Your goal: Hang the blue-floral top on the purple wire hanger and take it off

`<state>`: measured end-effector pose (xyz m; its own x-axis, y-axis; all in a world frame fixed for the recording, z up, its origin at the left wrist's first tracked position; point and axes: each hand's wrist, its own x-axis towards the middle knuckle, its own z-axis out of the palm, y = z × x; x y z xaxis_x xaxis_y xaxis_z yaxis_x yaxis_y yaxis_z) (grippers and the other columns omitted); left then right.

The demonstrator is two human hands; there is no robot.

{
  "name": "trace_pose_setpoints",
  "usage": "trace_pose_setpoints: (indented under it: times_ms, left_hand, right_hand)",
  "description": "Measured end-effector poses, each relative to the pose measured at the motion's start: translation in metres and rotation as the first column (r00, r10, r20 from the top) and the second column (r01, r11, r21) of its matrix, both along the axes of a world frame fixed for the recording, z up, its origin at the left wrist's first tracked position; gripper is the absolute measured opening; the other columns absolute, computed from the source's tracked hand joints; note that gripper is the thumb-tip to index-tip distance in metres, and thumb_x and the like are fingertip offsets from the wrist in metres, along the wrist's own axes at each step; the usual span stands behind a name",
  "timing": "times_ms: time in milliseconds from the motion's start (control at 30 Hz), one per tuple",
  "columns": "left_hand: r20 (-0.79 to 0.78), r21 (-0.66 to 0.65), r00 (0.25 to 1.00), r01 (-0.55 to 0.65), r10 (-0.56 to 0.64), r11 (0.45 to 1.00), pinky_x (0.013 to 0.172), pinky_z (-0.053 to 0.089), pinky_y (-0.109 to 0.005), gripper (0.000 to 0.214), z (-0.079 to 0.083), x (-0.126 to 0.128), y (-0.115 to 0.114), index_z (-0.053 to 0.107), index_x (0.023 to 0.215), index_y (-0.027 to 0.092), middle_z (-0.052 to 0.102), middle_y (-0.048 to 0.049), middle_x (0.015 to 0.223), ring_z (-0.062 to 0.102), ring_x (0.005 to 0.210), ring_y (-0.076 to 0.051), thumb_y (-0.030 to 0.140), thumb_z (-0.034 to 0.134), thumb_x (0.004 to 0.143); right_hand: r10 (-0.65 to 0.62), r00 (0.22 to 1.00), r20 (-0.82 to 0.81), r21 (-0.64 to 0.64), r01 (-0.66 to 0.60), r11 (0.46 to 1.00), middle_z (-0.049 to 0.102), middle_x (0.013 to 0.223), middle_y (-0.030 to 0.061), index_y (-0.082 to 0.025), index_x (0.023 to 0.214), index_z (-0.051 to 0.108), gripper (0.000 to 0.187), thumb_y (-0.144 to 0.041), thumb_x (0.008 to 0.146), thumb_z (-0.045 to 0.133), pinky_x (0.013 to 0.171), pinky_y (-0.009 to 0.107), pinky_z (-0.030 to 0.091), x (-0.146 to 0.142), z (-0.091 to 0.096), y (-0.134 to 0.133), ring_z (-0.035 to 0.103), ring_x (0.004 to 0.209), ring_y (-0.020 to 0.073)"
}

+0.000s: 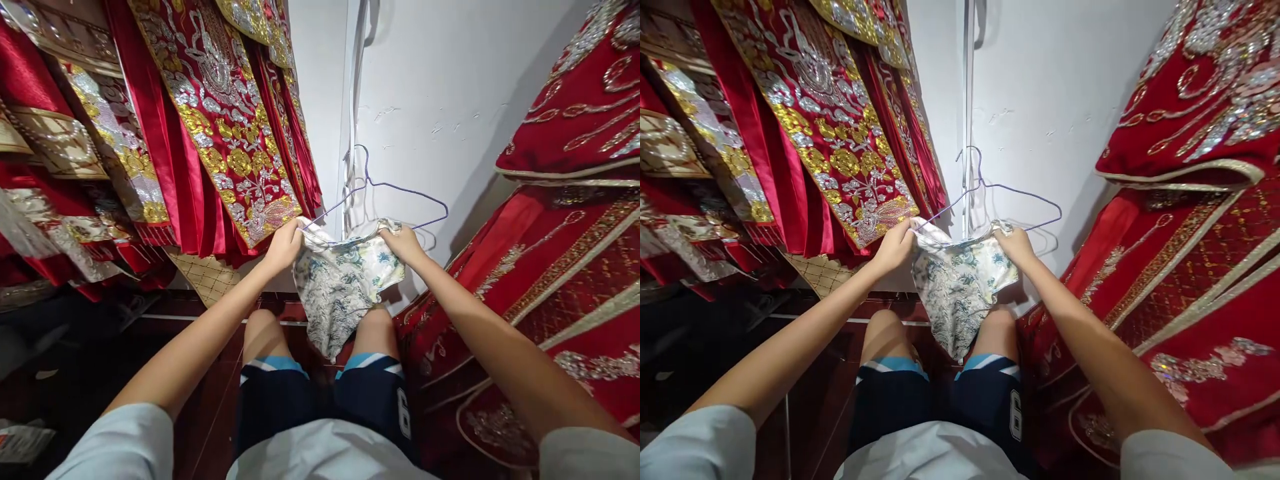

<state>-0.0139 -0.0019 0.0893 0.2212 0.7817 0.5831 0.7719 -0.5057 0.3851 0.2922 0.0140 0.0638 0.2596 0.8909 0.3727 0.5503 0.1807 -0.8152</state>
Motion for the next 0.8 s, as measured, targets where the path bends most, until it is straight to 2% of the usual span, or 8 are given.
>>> trace_pose_setpoints:
  times_ms: [133,267,367,500,567,667,733,800]
  left_hand:
    - [0.122,0.129,0.989,0.064,-0.080,0.990,0.083,0.045,-0.033,0.019,0.020,0.024,0.018,0.053,0.093,0.019,0.066,-0.0088,0.094,0.060,0.088,-0.022,0.013,0.034,0.090]
    - [-0.080,0.144,0.994,0.091,-0.080,0.985,0.086,0.045,-0.037,0.032,0.032,0.039,0.018,0.057,0.113,0.019,0.067,-0.0117,0.111,0.060,0.104,-0.027,0.011,0.040,0.087]
    - [-0.077,0.149,0.996,0.048,-0.037,0.988,0.086,0.046,-0.038,0.035,0.036,0.043,0.017,0.057,0.122,0.021,0.068,-0.0102,0.114,0.060,0.107,-0.029,0.017,0.046,0.089]
    - [-0.022,0.152,1.000,0.004,-0.001,0.988,0.082,0.045,-0.036,0.030,0.043,0.035,0.025,0.062,0.120,0.025,0.071,-0.0070,0.115,0.063,0.103,-0.028,0.029,0.045,0.097]
    - [-0.064,0.158,0.998,0.003,0.007,0.987,0.083,0.045,-0.036,0.028,0.047,0.028,0.030,0.067,0.113,0.024,0.071,-0.0072,0.118,0.063,0.106,-0.028,0.028,0.043,0.098]
    - [-0.162,0.170,0.987,0.026,0.002,0.985,0.079,0.044,-0.035,0.028,0.054,0.021,0.035,0.067,0.110,0.021,0.071,-0.0092,0.113,0.063,0.103,-0.028,0.024,0.043,0.096]
    - [-0.214,0.178,0.977,0.031,0.008,0.984,0.076,0.044,-0.034,0.028,0.057,0.021,0.034,0.066,0.108,0.020,0.070,-0.0098,0.106,0.063,0.097,-0.028,0.023,0.042,0.095]
    - [-0.246,0.187,0.969,0.032,0.016,0.982,0.074,0.044,-0.034,0.027,0.059,0.024,0.031,0.065,0.105,0.019,0.067,-0.0106,0.103,0.062,0.094,-0.027,0.024,0.040,0.096]
  right_hand:
    - [0.028,1.000,-0.005,0.010,-0.028,1.000,0.049,0.052,-0.0009,-0.023,0.056,0.047,0.029,-0.035,0.078,0.063,0.058,0.030,0.036,-0.013,-0.003,-0.009,0.047,0.058,0.0179]
    - [0.075,0.997,-0.020,0.019,-0.074,0.997,0.045,0.050,-0.0019,-0.023,0.053,0.043,0.033,-0.036,0.079,0.060,0.057,0.030,0.033,-0.028,-0.011,-0.014,0.042,0.056,0.0163]
    - [0.138,0.990,-0.041,0.029,-0.136,0.990,0.044,0.049,-0.0028,-0.023,0.053,0.042,0.035,-0.036,0.081,0.058,0.057,0.029,0.033,-0.037,-0.012,-0.019,0.040,0.055,0.0151]
    - [0.274,0.961,-0.035,0.076,-0.271,0.960,0.058,0.060,-0.0018,-0.021,0.073,0.066,0.011,-0.032,0.073,0.068,0.061,0.028,0.038,-0.031,-0.005,-0.036,0.049,0.061,0.0173]
    - [0.289,0.956,0.048,0.122,-0.293,0.948,0.066,0.069,-0.0017,-0.024,0.113,0.070,0.048,-0.023,0.065,0.075,0.064,0.028,0.039,-0.017,0.002,-0.046,0.054,0.064,0.0190]
    - [0.138,0.967,0.216,0.181,-0.179,0.967,0.071,0.074,-0.0004,-0.024,0.154,0.038,0.100,-0.016,0.061,0.075,0.065,0.030,0.041,0.014,0.015,-0.052,0.057,0.063,0.0210]
    - [0.008,0.970,0.244,0.202,-0.059,0.978,0.072,0.077,0.0028,-0.017,0.158,0.031,0.105,-0.017,0.063,0.075,0.067,0.032,0.043,0.036,0.025,-0.044,0.061,0.067,0.0231]
    - [-0.049,0.974,0.223,0.186,0.007,0.983,0.072,0.077,0.0064,-0.009,0.145,0.052,0.084,-0.022,0.065,0.075,0.070,0.034,0.046,0.056,0.034,-0.030,0.064,0.072,0.0248]
